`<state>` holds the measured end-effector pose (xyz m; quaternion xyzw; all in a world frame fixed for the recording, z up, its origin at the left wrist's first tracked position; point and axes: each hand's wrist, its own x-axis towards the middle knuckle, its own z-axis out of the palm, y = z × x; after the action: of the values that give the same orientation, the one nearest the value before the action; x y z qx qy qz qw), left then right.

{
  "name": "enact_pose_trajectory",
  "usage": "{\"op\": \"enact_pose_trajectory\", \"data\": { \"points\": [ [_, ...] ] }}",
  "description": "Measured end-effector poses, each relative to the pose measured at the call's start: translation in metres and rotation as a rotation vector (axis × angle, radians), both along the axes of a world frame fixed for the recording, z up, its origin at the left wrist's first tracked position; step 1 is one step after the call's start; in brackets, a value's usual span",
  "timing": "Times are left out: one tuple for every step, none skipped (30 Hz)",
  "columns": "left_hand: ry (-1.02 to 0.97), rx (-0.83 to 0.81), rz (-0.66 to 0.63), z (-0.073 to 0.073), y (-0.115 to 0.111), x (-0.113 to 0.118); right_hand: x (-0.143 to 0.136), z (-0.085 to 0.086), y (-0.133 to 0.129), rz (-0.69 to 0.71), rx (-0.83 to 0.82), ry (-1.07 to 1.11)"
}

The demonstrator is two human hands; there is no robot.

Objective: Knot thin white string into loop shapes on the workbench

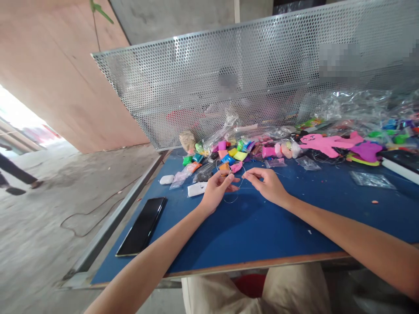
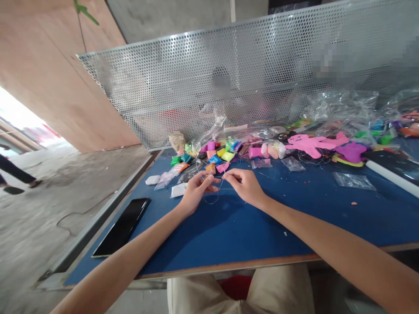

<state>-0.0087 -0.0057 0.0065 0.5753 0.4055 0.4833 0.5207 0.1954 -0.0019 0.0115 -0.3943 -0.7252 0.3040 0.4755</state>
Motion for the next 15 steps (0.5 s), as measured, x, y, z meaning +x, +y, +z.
{"op": "enact_pose_trajectory", "data": {
  "points": [
    [-0.005,0.009,-0.013,0.000,0.000,-0.001,0.000,0.000,-0.001,0.002,-0.003,-0.003],
    [-0.004,0.024,-0.021,-0.001,0.000,-0.001,-0.001,0.000,-0.002,0.005,-0.010,-0.003],
    [-0.003,0.038,-0.019,-0.002,0.001,-0.001,-0.001,0.000,-0.001,0.011,-0.022,-0.003],
    [-0.002,0.044,-0.012,-0.003,0.001,-0.002,-0.001,-0.001,0.000,0.026,-0.038,-0.010],
    [0.001,0.041,-0.004,-0.003,0.001,-0.002,-0.001,-0.001,0.002,0.047,-0.054,-0.025],
    [0.005,0.031,0.007,-0.003,0.001,-0.003,-0.001,0.000,0.005,0.064,-0.058,-0.045],
    [0.012,0.019,0.018,-0.003,0.002,-0.004,0.000,0.001,0.007,0.060,-0.042,-0.063],
    [0.019,0.007,0.028,-0.003,0.002,-0.005,0.001,0.004,0.009,0.037,-0.003,-0.072],
    [0.024,-0.002,0.039,-0.003,0.003,-0.006,0.002,0.009,0.010,-0.017,0.062,-0.062],
    [0.027,-0.008,0.052,-0.002,0.004,-0.008,0.004,0.016,0.008,-0.114,0.154,-0.024],
    [0.029,-0.012,0.065,-0.002,0.005,-0.009,0.007,0.024,0.003,-0.187,0.236,0.025],
    [0.030,-0.016,0.076,-0.002,0.005,-0.010,0.010,0.032,-0.005,-0.211,0.280,0.081],
    [0.031,-0.019,0.084,-0.002,0.006,-0.011,0.013,0.041,-0.017,-0.166,0.276,0.131],
    [0.034,-0.021,0.087,-0.002,0.006,-0.012,0.017,0.048,-0.032,-0.037,0.219,0.151],
    [0.039,-0.022,0.086,-0.003,0.006,-0.012,0.021,0.053,-0.049,0.112,0.168,0.150]
  ]
}}
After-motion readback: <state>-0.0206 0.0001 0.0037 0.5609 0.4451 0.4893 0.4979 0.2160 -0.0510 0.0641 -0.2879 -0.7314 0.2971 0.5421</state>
